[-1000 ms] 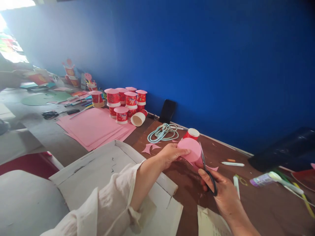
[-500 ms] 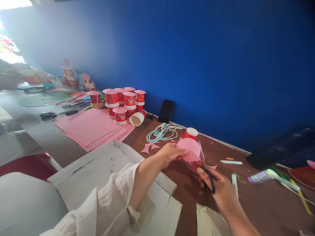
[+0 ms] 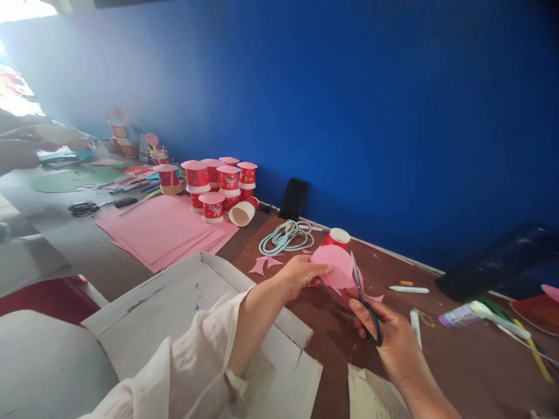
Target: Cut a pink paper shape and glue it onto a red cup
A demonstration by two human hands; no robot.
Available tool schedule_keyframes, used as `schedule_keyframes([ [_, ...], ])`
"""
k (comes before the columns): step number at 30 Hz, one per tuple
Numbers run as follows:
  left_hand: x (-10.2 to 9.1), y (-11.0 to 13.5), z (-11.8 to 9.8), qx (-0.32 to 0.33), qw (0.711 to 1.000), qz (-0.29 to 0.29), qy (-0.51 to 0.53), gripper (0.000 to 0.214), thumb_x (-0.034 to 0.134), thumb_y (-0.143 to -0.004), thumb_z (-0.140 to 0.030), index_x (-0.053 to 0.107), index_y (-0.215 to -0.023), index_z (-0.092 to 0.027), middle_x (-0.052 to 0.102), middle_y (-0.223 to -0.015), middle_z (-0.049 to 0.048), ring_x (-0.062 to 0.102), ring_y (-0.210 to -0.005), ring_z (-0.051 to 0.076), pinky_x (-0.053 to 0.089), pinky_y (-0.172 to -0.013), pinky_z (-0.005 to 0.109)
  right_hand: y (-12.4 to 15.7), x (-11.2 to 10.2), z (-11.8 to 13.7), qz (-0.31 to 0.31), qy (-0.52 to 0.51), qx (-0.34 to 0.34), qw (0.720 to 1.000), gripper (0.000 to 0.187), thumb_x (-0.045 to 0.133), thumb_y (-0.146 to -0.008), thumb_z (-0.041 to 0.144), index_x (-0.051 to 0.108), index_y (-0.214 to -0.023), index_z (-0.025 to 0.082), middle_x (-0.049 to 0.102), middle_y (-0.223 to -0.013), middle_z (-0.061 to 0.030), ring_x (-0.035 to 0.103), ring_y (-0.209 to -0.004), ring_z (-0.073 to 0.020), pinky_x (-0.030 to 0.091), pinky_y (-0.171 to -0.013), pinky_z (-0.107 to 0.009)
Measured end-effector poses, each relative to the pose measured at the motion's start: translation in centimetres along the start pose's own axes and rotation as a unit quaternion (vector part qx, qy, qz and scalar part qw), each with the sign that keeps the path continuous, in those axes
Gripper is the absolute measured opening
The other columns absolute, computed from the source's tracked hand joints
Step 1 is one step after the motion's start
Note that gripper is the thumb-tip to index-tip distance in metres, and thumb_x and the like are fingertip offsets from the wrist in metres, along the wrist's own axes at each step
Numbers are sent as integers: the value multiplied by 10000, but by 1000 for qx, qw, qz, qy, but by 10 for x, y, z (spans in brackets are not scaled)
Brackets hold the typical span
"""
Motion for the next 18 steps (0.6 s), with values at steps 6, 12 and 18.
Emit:
schedule_keyframes([
  [6,0,2,-1,-8,1000,-6,10,364,843,-555,-347,678,-792,-125,655,-747,20,560,-634,83,418,-632,218,3,1,2,-11,-3,4,1000,599,691,-709,599,728,-1122,168,579,-544,9,528,-510,-152,434,-470,-246],
  [12,0,1,-2,2,1000,12,11,413,858,-525,-342,692,-822,-108,650,-756,26,542,-626,75,413,-630,216,1,-10,-1,-128,-20,18,991,612,697,-700,617,724,-1117,170,636,-633,-16,577,-638,-190,441,-572,-262],
  [18,0,-1,3,-5,1000,25,10,470,861,-535,-354,704,-905,-112,695,-877,76,608,-727,122,440,-676,239,1,-20,1,-189,-60,65,978,601,721,-685,618,720,-1109,192,676,-732,-15,590,-722,-192,454,-664,-269],
])
Point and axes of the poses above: each hand's wrist, its own y-axis away from the middle knuckle, its own x-axis out of the palm, z = x × y, the point moved 4 cm from there along -y, towards the middle knuckle
